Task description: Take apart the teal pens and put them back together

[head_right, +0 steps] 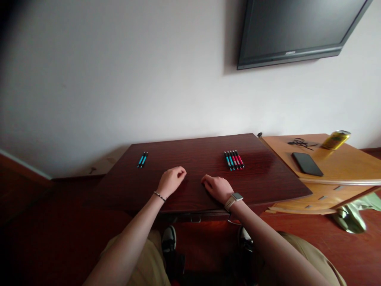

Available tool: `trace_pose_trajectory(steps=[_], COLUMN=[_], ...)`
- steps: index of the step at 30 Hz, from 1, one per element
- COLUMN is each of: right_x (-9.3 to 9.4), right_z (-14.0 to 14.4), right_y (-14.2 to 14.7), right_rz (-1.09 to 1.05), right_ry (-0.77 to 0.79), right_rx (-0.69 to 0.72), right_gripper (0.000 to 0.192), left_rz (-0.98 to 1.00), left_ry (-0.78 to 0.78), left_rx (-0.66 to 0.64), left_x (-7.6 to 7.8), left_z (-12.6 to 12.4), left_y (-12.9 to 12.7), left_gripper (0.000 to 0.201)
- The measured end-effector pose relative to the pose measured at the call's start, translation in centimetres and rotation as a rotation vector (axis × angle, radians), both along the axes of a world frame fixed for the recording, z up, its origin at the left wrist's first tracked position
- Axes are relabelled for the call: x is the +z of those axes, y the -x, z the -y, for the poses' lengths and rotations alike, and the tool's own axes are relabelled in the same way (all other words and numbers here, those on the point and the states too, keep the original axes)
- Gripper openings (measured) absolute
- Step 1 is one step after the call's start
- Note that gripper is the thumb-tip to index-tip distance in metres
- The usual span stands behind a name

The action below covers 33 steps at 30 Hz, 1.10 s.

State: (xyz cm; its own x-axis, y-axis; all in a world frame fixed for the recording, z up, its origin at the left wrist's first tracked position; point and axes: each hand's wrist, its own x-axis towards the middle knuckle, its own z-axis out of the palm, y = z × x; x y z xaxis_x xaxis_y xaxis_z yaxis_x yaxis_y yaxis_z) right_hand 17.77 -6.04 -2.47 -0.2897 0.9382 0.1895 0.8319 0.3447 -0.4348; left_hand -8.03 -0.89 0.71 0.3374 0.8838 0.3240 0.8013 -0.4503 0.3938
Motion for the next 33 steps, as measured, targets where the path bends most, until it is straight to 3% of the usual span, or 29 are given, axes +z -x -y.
trace_pose_trajectory(steps=[5, 9, 12, 17, 33], right_x=[0.0, 0.1, 0.2, 0.1, 0.4], right_z=[0.0, 0.1, 0.1, 0.1, 0.1], right_y=[-0.1, 0.0, 0.0, 0.0, 0.1], right_rz=[-0.002, -0.008, -0.006, -0.015, 0.003], right_ry=[-0.005, -0.003, -0.002, 0.007, 0.023], right_rx=[0.011, 0.012, 0.007, 0.002, -0.011], right_gripper=[0.022, 0.022, 0.023, 0.023, 0.023], left_rz=[0.186, 0.094, 0.012, -0.03, -0.07], left_ry=[0.059, 0.076, 0.115, 0.17, 0.168], left_rx=[0.43, 0.764, 0.883, 0.909, 0.886], left_x=[1.0, 0.5, -0.1, -1.0, -1.4], left_z=[-4.5, -6.1, -6.3, -6.2, -7.6], left_y=[7.9, 13.5, 16.1, 17.8, 17.8], left_gripper=[0.021, 0.032, 0.036, 0.036, 0.035])
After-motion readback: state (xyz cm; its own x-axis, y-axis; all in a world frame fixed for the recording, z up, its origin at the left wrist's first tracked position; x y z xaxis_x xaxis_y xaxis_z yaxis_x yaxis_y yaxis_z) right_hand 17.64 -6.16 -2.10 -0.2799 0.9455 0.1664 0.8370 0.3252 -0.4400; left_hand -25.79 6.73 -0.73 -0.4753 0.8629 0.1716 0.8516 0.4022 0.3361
